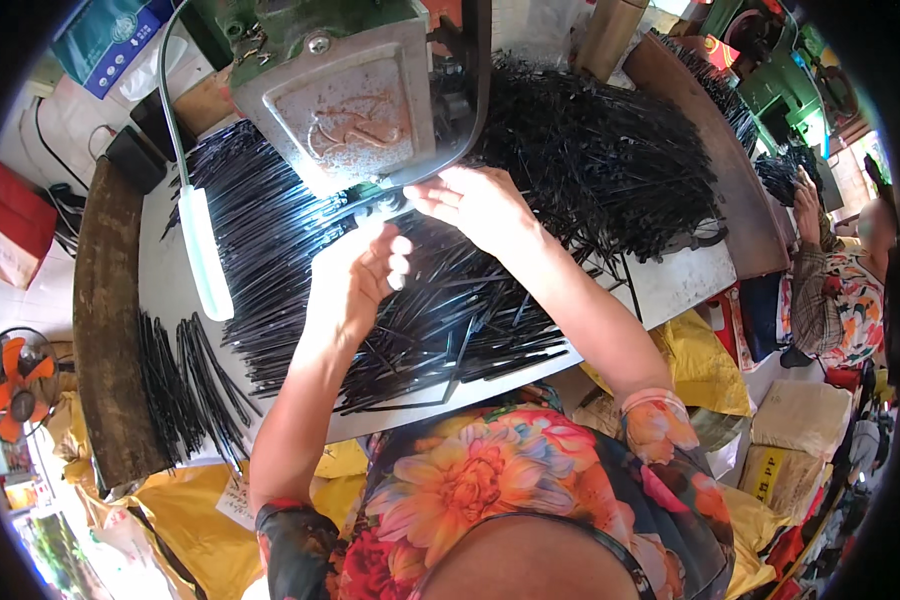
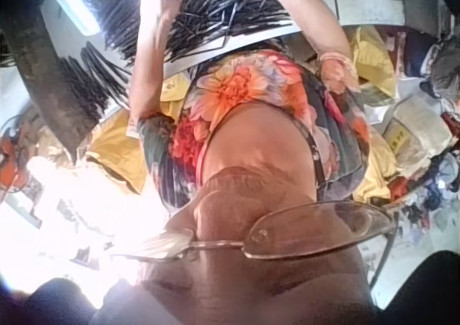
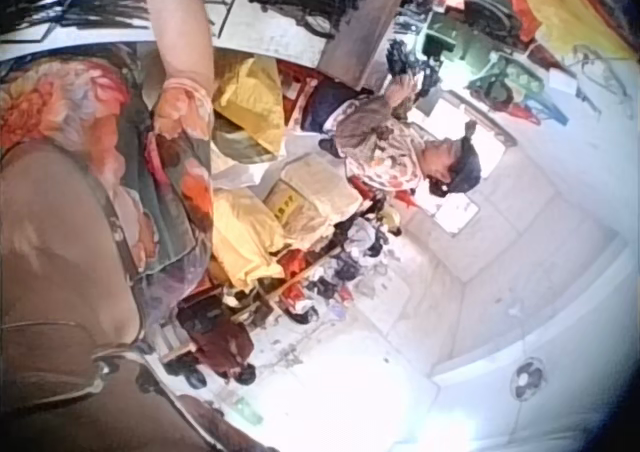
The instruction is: The person assembles umbrella ribs by fitting plastic components together, feeding them under a machine to fasten them, and placing the assembled ribs onto the workbench.
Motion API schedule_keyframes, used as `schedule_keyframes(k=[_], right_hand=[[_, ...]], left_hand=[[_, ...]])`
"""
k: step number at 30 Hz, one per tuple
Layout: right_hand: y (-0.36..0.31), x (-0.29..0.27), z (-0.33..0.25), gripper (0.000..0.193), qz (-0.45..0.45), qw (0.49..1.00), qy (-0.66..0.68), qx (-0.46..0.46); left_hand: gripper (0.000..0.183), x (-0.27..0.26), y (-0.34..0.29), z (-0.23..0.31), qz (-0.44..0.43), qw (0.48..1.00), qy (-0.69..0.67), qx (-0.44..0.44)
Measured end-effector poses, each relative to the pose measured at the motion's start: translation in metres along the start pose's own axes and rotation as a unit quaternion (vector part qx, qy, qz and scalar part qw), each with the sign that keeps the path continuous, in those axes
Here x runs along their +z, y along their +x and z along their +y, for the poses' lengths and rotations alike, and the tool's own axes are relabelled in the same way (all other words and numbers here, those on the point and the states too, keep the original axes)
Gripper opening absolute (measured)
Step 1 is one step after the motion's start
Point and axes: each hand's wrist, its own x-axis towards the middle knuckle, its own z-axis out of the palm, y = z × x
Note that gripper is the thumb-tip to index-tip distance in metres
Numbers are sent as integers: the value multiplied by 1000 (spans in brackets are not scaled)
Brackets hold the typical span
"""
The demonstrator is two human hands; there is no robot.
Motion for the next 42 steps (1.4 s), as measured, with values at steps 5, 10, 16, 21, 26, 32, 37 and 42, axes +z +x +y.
schedule_keyframes(k=[5, 10, 16, 21, 26, 32, 37, 42], right_hand=[[-2, 5, 6, 21, 12, 998, 50, -19], [-7, 3, 12, 22, -16, 994, 86, -59], [-7, 2, 19, 23, -37, 990, 108, -87], [-8, 10, 17, 24, -1, 992, 106, -63], [-10, 8, 16, 20, 28, 990, 113, -77], [-8, 15, 14, 21, 81, 992, 97, -23], [-22, -7, -2, 26, -2, 999, -17, 41], [-64, -31, -74, 23, -29, 958, -283, 13]], left_hand=[[25, -11, 31, 5, 13, 996, -84, 30], [22, -6, 36, 2, 65, 991, -95, 67], [20, -9, 35, 0, 46, 990, -107, 76], [19, -8, 33, 3, 50, 990, -111, 77], [19, -3, 33, -4, 47, 989, -120, 72], [19, -4, 33, -9, 87, 986, -82, 114], [20, 3, 31, -7, 94, 988, -89, 80], [18, 1, 28, 4, 80, 992, -76, 63]])
